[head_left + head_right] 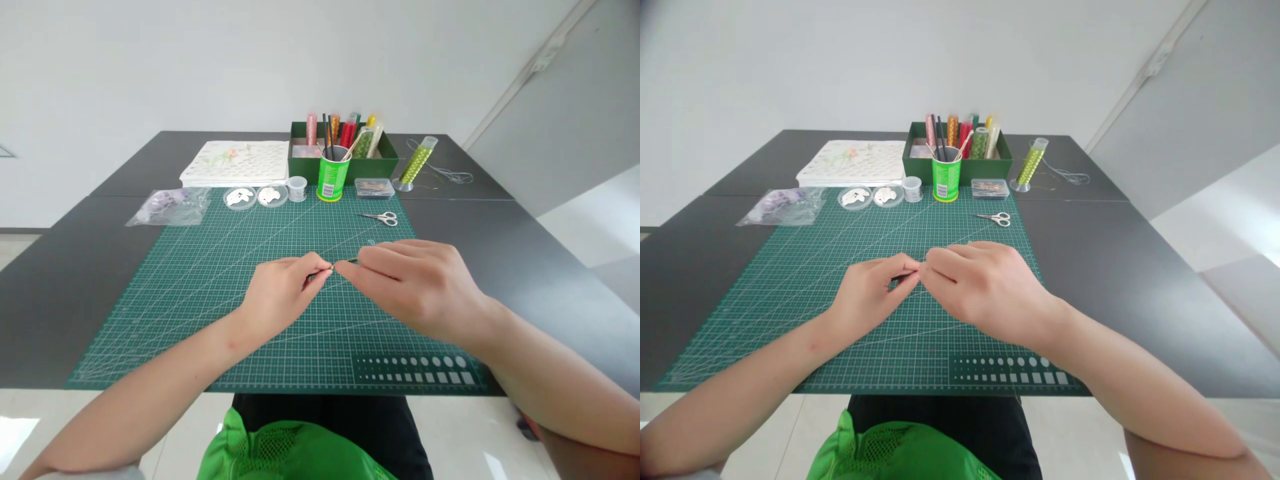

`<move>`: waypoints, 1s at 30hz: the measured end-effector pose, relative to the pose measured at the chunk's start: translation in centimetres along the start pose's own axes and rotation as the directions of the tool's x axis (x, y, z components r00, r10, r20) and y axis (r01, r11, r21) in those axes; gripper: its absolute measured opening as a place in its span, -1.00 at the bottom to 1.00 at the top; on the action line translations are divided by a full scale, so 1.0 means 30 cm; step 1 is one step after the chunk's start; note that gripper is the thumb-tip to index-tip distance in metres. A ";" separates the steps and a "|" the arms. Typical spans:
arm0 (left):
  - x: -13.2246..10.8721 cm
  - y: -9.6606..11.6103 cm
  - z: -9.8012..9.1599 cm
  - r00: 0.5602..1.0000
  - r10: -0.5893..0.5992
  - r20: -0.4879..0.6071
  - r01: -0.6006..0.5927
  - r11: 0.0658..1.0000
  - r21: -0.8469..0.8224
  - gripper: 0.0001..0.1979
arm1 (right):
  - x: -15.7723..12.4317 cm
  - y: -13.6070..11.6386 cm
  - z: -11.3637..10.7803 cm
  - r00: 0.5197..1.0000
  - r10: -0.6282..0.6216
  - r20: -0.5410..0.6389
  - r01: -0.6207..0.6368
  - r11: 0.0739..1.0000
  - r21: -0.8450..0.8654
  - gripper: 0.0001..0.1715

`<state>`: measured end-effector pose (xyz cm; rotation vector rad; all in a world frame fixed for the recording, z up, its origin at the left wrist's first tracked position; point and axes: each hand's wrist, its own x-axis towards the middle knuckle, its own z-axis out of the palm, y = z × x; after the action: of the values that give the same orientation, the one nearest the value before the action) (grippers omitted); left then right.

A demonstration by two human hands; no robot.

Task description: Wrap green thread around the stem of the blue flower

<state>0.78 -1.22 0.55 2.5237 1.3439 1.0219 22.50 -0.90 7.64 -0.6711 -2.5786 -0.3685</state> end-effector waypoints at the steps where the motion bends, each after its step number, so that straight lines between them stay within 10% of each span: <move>1: -0.002 0.000 0.001 0.999 0.036 0.011 -0.036 0.999 0.007 -0.83 | 0.000 0.013 0.003 1.000 0.007 -0.008 -0.007 1.000 0.012 -0.55; 15: -0.011 0.016 -0.007 0.943 0.329 0.045 -0.329 0.944 0.006 -0.81 | 0.002 0.148 0.052 0.992 0.103 0.077 -0.126 0.899 0.419 -0.69; 30: -0.010 0.030 -0.030 0.868 0.465 -0.173 -0.456 0.886 0.090 -0.91 | -0.023 0.264 0.242 0.862 0.254 0.438 -0.505 0.367 0.781 -0.67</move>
<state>0.74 -2.18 1.43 2.9245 0.8082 1.3548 24.55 8.12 2.14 -0.8755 -2.2170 1.2454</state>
